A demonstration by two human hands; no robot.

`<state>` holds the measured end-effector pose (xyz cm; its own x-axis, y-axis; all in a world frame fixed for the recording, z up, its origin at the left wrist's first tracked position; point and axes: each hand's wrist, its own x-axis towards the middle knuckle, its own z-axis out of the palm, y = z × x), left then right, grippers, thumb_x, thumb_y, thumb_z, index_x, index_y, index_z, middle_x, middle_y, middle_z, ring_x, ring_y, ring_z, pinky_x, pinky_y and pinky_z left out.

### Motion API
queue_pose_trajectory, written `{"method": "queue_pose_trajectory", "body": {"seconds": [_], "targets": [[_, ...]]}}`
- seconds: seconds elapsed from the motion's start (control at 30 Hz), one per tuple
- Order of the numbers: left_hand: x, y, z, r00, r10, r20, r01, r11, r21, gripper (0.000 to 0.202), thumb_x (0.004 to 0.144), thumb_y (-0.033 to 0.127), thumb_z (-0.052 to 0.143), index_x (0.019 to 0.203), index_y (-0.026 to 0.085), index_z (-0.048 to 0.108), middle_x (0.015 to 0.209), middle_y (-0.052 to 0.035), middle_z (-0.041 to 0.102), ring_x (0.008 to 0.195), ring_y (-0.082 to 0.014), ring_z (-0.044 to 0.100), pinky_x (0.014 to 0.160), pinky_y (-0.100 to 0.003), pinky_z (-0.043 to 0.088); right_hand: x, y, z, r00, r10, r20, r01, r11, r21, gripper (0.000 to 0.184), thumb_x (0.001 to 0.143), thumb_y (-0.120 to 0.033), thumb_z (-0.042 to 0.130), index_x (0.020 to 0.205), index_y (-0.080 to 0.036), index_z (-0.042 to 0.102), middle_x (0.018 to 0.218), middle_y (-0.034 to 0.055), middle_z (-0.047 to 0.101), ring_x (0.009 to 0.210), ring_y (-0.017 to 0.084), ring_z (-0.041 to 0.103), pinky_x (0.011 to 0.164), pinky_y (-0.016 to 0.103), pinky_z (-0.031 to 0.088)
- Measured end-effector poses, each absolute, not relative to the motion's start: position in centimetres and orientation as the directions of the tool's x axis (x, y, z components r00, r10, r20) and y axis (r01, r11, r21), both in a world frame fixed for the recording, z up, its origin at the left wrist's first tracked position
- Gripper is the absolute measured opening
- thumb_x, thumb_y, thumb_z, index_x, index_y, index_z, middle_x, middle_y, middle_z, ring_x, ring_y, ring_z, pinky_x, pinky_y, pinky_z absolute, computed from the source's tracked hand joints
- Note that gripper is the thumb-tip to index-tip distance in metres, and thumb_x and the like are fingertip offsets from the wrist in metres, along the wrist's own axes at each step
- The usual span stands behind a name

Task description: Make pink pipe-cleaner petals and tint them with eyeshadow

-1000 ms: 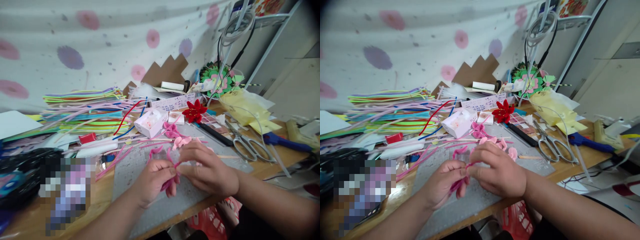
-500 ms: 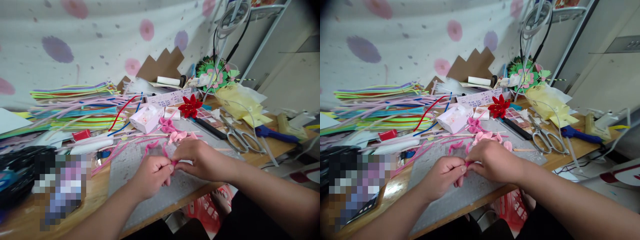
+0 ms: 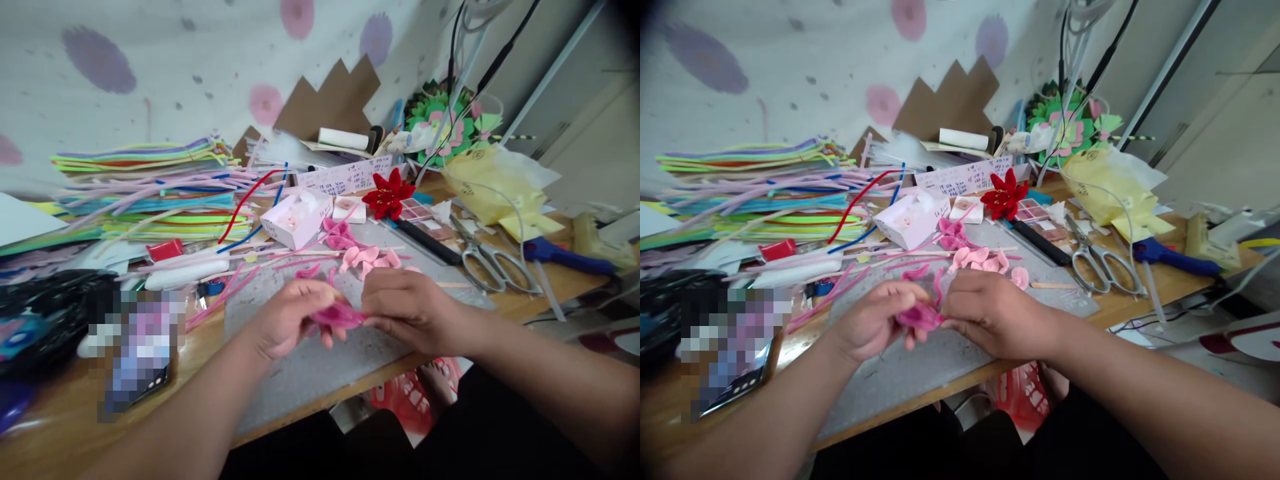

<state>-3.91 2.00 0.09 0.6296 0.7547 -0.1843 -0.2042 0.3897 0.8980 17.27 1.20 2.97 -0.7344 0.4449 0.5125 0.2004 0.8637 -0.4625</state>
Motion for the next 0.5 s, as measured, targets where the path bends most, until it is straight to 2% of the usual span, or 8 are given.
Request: {"method": "queue_pose_trajectory", "body": {"seconds": [0.07,0.17,0.4,0.5], "targets": [[-3.7,2.0,0.3,0.504,0.855,-0.121,-0.376,0.344,0.861,0.03,0.073,0.041,0.07,0.083,0.013,0.069,0.067,-0.0048,0.071,0.052,-0.0123,0.062,0.045,-0.019,0.047,17.3,1.1,2.2,-0.595,0.494,0.634,0.276,0.867,-0.415,0.008,0.087,-0.014,0.054,0.08,-0.014,0.058,0.07,0.0055,0.057,0.068,0.016,0.051,0.065,0.029,0.041],[-2.8,1.2,0.3,0.494,0.863,-0.102,-0.452,0.356,0.818,0.028,0.069,0.04,0.074,0.074,0.013,0.065,0.066,-0.0027,0.069,0.054,-0.0108,0.062,0.055,-0.021,0.05,16.8,0.6,1.4,-0.462,0.513,0.724,0.39,0.85,-0.353,0.006,0.084,-0.011,0.057,0.079,-0.013,0.057,0.069,0.0062,0.059,0.068,0.016,0.052,0.065,0.03,0.042],[-1.7,-0.1,0.2,0.387,0.896,-0.216,-0.348,0.359,0.866,0.027,0.067,0.031,0.074,0.059,0.015,0.055,0.041,0.0057,0.049,0.036,-0.0061,0.043,0.044,-0.021,0.042,14.7,-0.2,0.5,-0.516,0.459,0.723,0.479,0.855,-0.2,0.014,0.085,-0.012,0.052,0.074,-0.012,0.06,0.066,0.0062,0.059,0.063,0.016,0.049,0.058,0.03,0.042],[-1.7,0.0,0.4,0.299,0.926,-0.231,-0.304,0.322,0.896,0.027,0.067,0.032,0.073,0.057,0.016,0.053,0.039,0.0066,0.046,0.035,-0.0053,0.038,0.042,-0.02,0.037,14.7,-0.1,0.5,-0.586,0.388,0.711,0.515,0.856,-0.043,0.014,0.085,-0.008,0.049,0.079,-0.009,0.062,0.07,0.0079,0.061,0.068,0.018,0.051,0.059,0.031,0.042]]}}
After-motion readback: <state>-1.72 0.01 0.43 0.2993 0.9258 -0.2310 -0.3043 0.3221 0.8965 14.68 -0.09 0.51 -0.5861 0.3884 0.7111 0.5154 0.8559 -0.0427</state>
